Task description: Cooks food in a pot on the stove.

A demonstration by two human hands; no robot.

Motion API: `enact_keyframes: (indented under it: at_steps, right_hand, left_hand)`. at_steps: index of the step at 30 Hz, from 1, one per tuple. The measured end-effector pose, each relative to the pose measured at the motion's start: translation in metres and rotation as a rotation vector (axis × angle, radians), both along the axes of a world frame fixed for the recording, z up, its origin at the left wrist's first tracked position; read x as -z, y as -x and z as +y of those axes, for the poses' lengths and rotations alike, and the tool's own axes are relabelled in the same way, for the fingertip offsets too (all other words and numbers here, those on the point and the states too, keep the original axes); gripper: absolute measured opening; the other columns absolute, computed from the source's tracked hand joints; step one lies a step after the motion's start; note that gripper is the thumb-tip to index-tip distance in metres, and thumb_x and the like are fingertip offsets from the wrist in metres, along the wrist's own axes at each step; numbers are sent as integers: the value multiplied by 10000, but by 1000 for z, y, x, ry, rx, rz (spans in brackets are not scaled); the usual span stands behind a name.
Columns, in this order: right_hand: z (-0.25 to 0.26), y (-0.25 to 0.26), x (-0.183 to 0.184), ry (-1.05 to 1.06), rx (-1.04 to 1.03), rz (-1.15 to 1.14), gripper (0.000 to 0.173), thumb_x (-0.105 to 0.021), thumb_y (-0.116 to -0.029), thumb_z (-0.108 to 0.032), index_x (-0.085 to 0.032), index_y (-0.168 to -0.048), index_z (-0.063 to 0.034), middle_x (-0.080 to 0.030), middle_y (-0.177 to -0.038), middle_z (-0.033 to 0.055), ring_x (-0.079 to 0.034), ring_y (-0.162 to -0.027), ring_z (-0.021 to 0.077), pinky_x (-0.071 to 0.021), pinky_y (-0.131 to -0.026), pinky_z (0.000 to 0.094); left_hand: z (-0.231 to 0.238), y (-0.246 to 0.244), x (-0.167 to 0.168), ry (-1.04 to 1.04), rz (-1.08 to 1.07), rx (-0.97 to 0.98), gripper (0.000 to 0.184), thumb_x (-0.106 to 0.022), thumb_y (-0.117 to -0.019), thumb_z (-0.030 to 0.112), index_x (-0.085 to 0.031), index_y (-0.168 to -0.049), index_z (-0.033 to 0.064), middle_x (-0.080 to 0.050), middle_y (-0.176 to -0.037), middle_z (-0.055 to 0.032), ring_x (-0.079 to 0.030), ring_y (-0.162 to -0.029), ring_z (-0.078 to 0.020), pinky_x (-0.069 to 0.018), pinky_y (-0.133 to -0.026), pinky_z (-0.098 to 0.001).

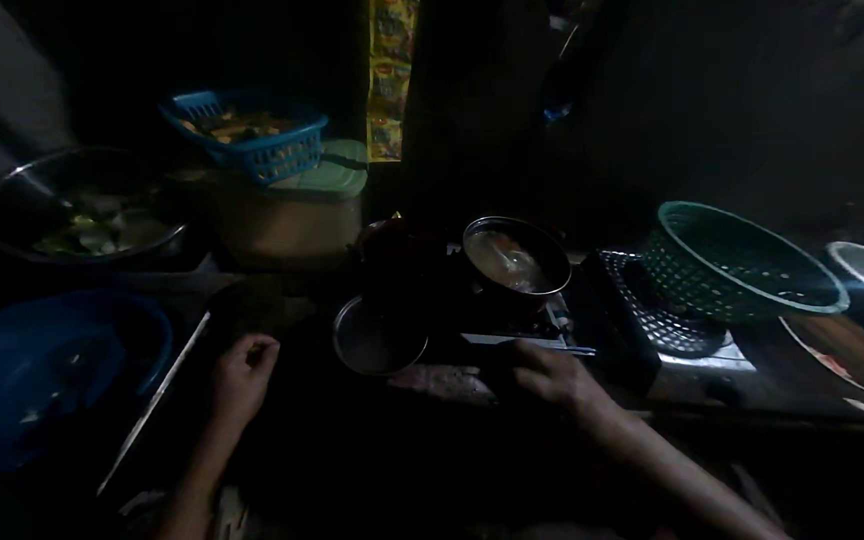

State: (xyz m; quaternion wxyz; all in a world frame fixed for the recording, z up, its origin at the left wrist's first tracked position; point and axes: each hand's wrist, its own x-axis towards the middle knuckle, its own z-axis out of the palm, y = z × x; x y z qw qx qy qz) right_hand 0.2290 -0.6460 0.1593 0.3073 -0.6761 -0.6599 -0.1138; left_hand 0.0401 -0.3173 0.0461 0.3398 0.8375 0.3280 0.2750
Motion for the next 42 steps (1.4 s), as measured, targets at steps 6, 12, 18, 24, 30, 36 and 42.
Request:
enact_keyframes:
  at_steps: [6,12,18,24,30,36,42]
  right_hand:
    - [-23,-46,-34,-426,164,845,127,-540,-1032,-149,-652,-1090,-168,-717,-961,-65,-690,-767,56,-620,-683,256]
    - [-42,-81,-38,-441,464,533,137,-557,-1004,-72,-627,-1117,-39,-683,-977,-31,-667,-834,14,-597,-754,218]
    - [-50,-115,-9,-160,562,206,174,-685,-944,-50,-691,-1093,40,-714,-1013,160,-696,-910,195,-581,-853,394]
    - [-44,-127,-1,-188,624,486,171,-675,-959,-54,-668,-1117,10,-708,-955,101,-692,-818,134,-608,-760,355]
    - [-50,-146,-1,-464,535,960,112,-522,-1051,-134,-597,-1084,-58,-693,-875,1,-692,-745,96,-622,-692,303]
    - [-65,-162,-8,-455,584,1000,196,-489,-1074,-225,-601,-1109,-68,-697,-861,3,-700,-754,117,-624,-693,340]
    - [-60,-147,-43,-421,621,960,189,-462,-1089,-252,-582,-1117,-108,-680,-819,-34,-688,-687,89,-622,-645,302]
  left_hand:
    - [-5,-2,0,-13,-36,9,225,-570,-1024,82,-656,-1102,-111,-672,-1023,-272,-647,-911,-316,-524,-847,-476]
    - [-5,1,1,-10,-35,-8,229,-565,-1028,82,-648,-1111,-115,-669,-1020,-287,-648,-905,-348,-519,-841,-523]
    - [-9,1,3,-30,-29,-38,212,-579,-1023,79,-655,-1096,-105,-669,-1000,-278,-644,-889,-341,-517,-826,-517]
    - [-12,-2,5,-15,-28,-37,213,-574,-1026,85,-657,-1097,-97,-670,-999,-263,-640,-885,-318,-516,-828,-503]
    - [-12,2,6,-22,-34,-41,209,-578,-1016,68,-659,-1094,-107,-670,-1006,-281,-645,-887,-343,-520,-827,-515]
    - [-11,8,7,-21,-15,-58,206,-583,-1021,69,-661,-1100,-104,-672,-1011,-281,-650,-897,-348,-519,-836,-525]
    - [-7,10,14,-21,-50,-36,217,-576,-1022,86,-659,-1088,-103,-666,-1007,-271,-640,-896,-325,-517,-835,-498]
